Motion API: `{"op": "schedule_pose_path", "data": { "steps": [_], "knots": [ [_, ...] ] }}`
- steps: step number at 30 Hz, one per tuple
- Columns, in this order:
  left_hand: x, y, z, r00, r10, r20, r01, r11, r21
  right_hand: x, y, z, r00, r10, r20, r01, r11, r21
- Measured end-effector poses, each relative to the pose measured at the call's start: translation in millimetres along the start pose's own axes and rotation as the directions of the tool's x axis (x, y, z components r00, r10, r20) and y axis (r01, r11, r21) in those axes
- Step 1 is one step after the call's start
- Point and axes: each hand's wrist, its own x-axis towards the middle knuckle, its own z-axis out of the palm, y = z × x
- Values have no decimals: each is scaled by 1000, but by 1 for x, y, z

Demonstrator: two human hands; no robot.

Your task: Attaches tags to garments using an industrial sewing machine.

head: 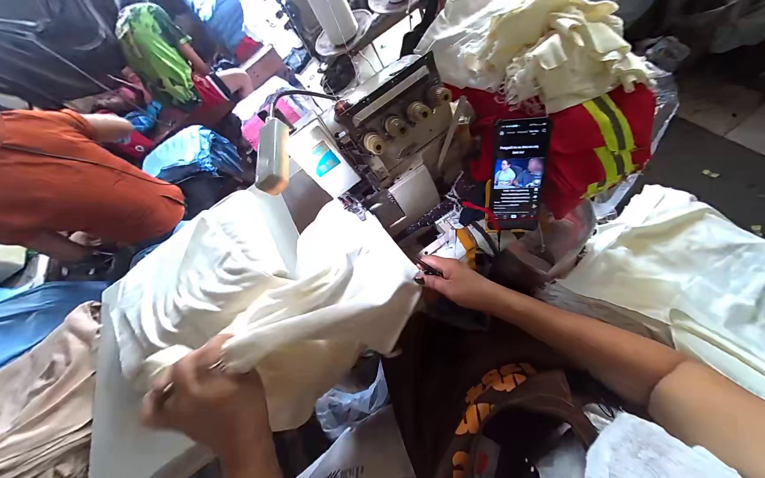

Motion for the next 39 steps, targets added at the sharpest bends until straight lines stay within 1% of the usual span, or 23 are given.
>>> {"op": "schedule_pose_path", "data": {
  "steps": [1,2,3,4,5,6,7,8,10,11,14,16,17,19,22,25,29,31,32,34,36,37,39],
  "knots": [
    [1,4,1,992,-76,-101,81,996,44,-3,-1,4,997,-30,-67,24,995,-93],
    [-1,8,3,981,-145,-131,154,986,61,-7,0,8,987,-79,-138,47,975,-217],
    [-5,15,5,976,-205,-77,209,976,57,-13,3,11,970,-139,-198,64,937,-345],
    [-12,23,6,969,-247,24,247,969,27,-20,8,12,953,-208,-221,87,885,-457],
    [-22,29,10,958,-265,110,268,963,-18,-27,15,10,946,-262,-191,121,833,-540],
    [-34,34,16,952,-270,147,281,958,-63,-35,23,6,955,-275,-113,156,787,-597],
    [-48,39,22,952,-272,138,287,953,-98,-44,30,2,972,-237,-11,175,749,-639],
    [-61,46,25,953,-282,109,294,948,-119,-51,36,-2,985,-147,92,170,722,-670],
    [-80,63,23,952,-302,52,306,939,-156,-57,38,-6,964,135,231,77,686,-723],
    [-86,71,19,950,-310,20,308,934,-181,-56,40,-5,943,226,245,37,659,-752],
    [-92,82,8,949,-303,-85,275,930,-245,-47,51,6,907,366,208,-59,600,-797],
    [-92,83,2,951,-285,-121,244,930,-275,-43,53,13,844,494,207,-105,531,-841],
    [-92,81,-1,952,-277,-133,230,928,-292,-41,52,16,818,537,208,-106,495,-863],
    [-94,78,-4,954,-264,-142,212,929,-303,-41,50,17,804,553,217,-89,473,-876],
    [-99,76,-3,959,-261,-113,205,910,-360,-49,58,11,861,453,230,-65,547,-835],
    [-105,84,-1,963,-262,-63,213,883,-418,-62,68,5,933,318,167,-81,639,-765],
    [-110,97,3,963,-268,-6,227,829,-511,-65,64,-3,952,291,95,-123,648,-752],
    [-109,103,5,966,-260,-5,218,820,-529,-67,67,-5,980,194,54,-92,668,-738],
    [-108,106,5,968,-251,-7,208,817,-538,-67,70,-4,993,115,21,-64,683,-728],
    [-106,111,6,972,-235,-13,188,807,-560,-67,76,-1,998,-47,-49,-2,699,-715],
    [-105,115,6,976,-217,-15,166,790,-590,-66,82,4,979,-177,-104,47,686,-726],
    [-105,117,6,978,-211,-9,163,781,-603,-66,85,5,968,-219,-121,62,678,-732],
    [-107,121,6,979,-206,5,164,763,-626,-65,88,6,964,-237,-124,70,671,-738]
  ]
}}
